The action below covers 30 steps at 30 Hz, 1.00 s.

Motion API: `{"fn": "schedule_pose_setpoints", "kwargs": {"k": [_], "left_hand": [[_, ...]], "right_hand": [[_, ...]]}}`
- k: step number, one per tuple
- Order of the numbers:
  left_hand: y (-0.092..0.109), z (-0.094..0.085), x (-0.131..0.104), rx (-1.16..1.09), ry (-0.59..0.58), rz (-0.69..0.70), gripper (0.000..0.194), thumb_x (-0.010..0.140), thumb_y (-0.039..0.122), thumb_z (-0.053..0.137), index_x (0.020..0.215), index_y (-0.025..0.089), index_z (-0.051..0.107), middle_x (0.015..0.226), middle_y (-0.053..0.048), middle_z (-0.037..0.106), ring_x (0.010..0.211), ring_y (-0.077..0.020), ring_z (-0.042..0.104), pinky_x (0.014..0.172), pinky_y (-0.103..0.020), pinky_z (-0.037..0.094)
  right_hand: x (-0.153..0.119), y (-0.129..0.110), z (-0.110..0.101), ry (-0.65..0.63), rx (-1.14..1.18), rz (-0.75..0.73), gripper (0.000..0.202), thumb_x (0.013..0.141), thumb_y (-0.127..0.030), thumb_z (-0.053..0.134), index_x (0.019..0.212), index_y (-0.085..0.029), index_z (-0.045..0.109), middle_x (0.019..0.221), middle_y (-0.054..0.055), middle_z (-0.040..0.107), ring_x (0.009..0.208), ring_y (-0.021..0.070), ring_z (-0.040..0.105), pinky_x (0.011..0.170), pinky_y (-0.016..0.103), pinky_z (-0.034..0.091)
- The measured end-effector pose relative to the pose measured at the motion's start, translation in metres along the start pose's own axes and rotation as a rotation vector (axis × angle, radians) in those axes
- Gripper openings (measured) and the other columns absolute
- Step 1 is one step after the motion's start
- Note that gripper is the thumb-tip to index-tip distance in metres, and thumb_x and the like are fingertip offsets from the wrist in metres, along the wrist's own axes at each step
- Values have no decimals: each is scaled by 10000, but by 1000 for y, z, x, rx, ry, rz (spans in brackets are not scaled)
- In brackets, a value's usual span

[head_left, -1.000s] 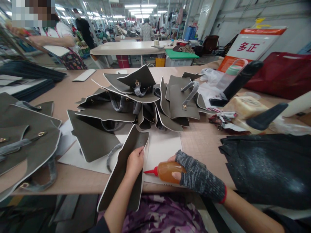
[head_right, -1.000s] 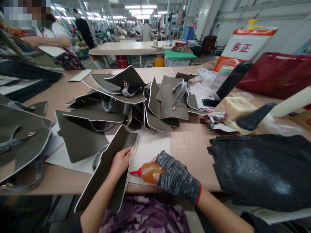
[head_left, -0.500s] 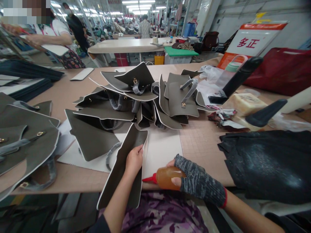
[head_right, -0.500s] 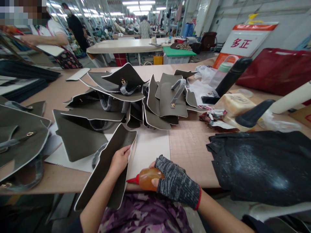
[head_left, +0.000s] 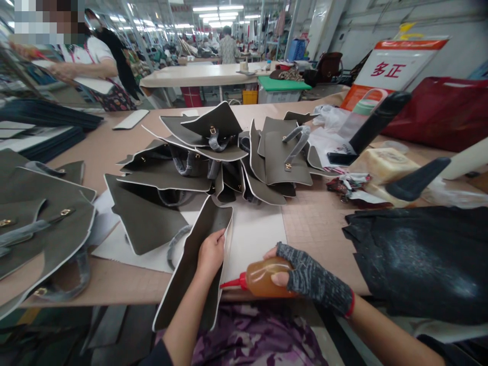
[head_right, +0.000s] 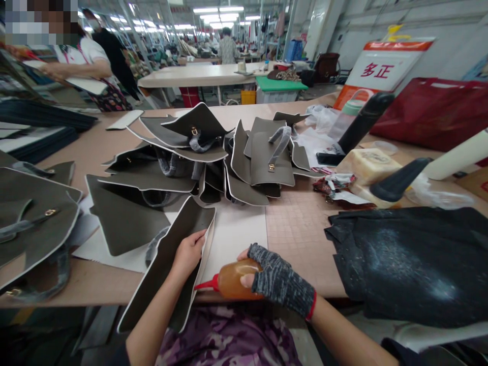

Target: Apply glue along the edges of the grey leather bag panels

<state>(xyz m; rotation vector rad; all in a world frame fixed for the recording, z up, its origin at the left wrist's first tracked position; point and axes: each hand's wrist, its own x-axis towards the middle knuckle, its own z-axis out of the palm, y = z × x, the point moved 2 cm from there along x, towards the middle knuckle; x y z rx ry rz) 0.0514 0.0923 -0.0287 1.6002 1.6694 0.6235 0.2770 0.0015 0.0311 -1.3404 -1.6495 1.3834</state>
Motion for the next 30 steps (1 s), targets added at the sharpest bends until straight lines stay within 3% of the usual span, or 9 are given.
{"fn": "schedule_pose_setpoints", "kwargs": {"k": [8, 15, 23, 27, 30], "left_hand": [[-1, 0, 0, -21, 18, -2, 310, 820, 161, 470, 1068, 150, 656, 1053, -77, 688, 1035, -206, 607, 924, -325, 458], [-7, 2, 2, -22, 22, -28, 308, 820, 192, 488, 1078, 200, 655, 943, -39, 718, 933, -198, 646, 820, -311, 514], [-5, 2, 1, -22, 0, -28, 321, 830, 187, 467, 1101, 162, 638, 1074, -71, 681, 941, -194, 641, 812, -312, 520], [-5, 2, 1, -16, 1, -31, 324, 831, 192, 465, 1104, 172, 637, 1070, -66, 683, 956, -193, 638, 805, -296, 522], [-7, 3, 1, -15, 2, -26, 327, 833, 209, 464, 1109, 171, 635, 1072, -68, 682, 957, -195, 638, 807, -294, 522]], "right_hand": [[21, 20, -13, 206, 17, -14, 396, 772, -426, 579, 1077, -192, 487, 1029, 80, 629, 923, 224, 619, 777, 365, 527], [39, -5, -23, 421, -419, -237, 305, 806, -347, 529, 1076, -204, 519, 1015, 78, 618, 914, 218, 609, 838, 393, 501], [43, -14, -17, 352, -652, -299, 332, 772, -315, 515, 1055, -152, 569, 969, 113, 623, 911, 273, 588, 817, 448, 500], [41, -16, -15, 362, -676, -325, 338, 781, -293, 491, 1069, -135, 568, 984, 128, 616, 953, 287, 570, 848, 470, 476], [39, -11, -14, 272, -597, -255, 339, 778, -330, 527, 1079, -176, 548, 977, 94, 608, 901, 253, 587, 810, 434, 496]]}}
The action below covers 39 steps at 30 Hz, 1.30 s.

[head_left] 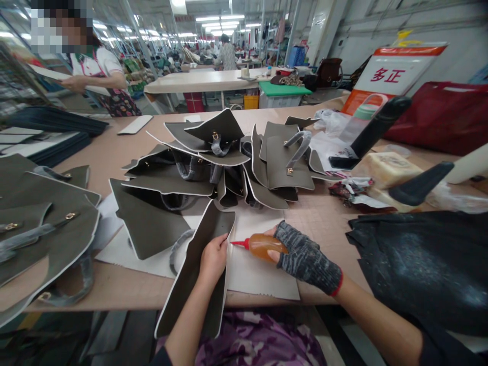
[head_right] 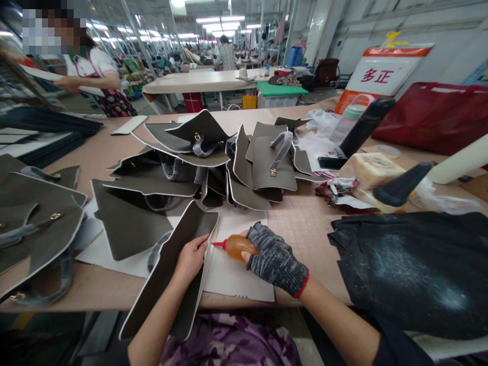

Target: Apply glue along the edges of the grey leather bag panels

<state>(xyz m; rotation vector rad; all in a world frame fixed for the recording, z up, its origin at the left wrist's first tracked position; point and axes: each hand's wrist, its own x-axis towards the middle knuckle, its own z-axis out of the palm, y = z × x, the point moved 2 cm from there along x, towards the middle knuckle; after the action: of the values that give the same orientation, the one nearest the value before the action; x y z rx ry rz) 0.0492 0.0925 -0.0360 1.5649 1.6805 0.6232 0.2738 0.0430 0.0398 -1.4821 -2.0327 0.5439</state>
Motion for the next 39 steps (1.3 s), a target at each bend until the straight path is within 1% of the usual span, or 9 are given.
{"fn": "schedule_pose_setpoints", "kwargs": {"k": [8, 14, 18, 21, 23, 26, 29, 35, 39], "left_hand": [[1, 0, -1, -1, 3, 12, 331, 833, 203, 458, 1110, 154, 633, 1083, -79, 675, 975, -190, 630, 833, -293, 507], [-1, -1, -1, 20, 11, -2, 320, 840, 219, 474, 1118, 187, 630, 888, -56, 710, 734, -156, 661, 725, -281, 523], [2, -1, -4, 42, -8, 6, 364, 850, 250, 460, 1174, 138, 583, 807, -49, 682, 541, -109, 604, 580, -237, 506], [6, -2, -8, 84, -17, 37, 378, 882, 260, 390, 1183, 112, 566, 848, -59, 662, 492, -84, 563, 600, -238, 502], [9, -2, -11, 132, -11, 74, 364, 889, 218, 363, 1173, 126, 571, 917, -70, 645, 613, -102, 600, 699, -252, 499], [14, -2, -16, 223, 2, 136, 344, 867, 152, 397, 1159, 140, 579, 998, -81, 597, 878, -144, 597, 838, -259, 451], [17, 1, -23, 499, -17, 193, 344, 887, 155, 371, 1165, 178, 572, 975, -60, 567, 842, -132, 591, 748, -224, 457], [23, 5, -34, 987, 30, 399, 406, 864, 83, 369, 1229, 177, 521, 984, -66, 589, 892, -210, 565, 733, -314, 475], [24, 4, -43, 993, 52, 428, 377, 856, 71, 373, 1164, 151, 575, 1018, -72, 619, 904, -218, 571, 791, -352, 488]], "right_hand": [[-31, -4, 10, -149, 308, 180, 346, 764, -383, 557, 1064, -211, 534, 1009, 66, 616, 897, 229, 598, 812, 409, 476], [-55, -3, 20, -334, 800, 340, 384, 656, -395, 649, 975, -191, 584, 880, 35, 657, 784, 216, 622, 677, 332, 496], [-64, 15, 3, -233, 1171, 561, 450, 651, -369, 673, 1062, -208, 581, 960, 53, 685, 860, 239, 649, 728, 345, 511], [-71, 26, -16, -114, 1507, 612, 514, 723, -382, 630, 1211, -265, 519, 1028, 55, 685, 862, 219, 666, 663, 302, 536], [-74, 29, -22, -65, 1719, 579, 539, 699, -461, 646, 1190, -257, 555, 966, 55, 699, 770, 181, 674, 599, 246, 537], [-74, 30, -19, 23, 1921, 552, 568, 622, -533, 689, 1097, -227, 632, 985, 59, 703, 839, 171, 666, 751, 251, 539], [-71, 35, -8, 110, 1915, 610, 518, 600, -501, 720, 1020, -201, 670, 1043, 74, 696, 966, 202, 643, 880, 286, 499], [-65, 63, -10, 438, 1772, 781, 270, 689, -412, 682, 892, -234, 678, 898, 14, 732, 823, 166, 681, 788, 291, 546], [-56, 77, -34, 484, 1478, 623, 335, 702, -515, 647, 907, -250, 664, 939, 29, 715, 868, 198, 670, 777, 332, 564]]}}
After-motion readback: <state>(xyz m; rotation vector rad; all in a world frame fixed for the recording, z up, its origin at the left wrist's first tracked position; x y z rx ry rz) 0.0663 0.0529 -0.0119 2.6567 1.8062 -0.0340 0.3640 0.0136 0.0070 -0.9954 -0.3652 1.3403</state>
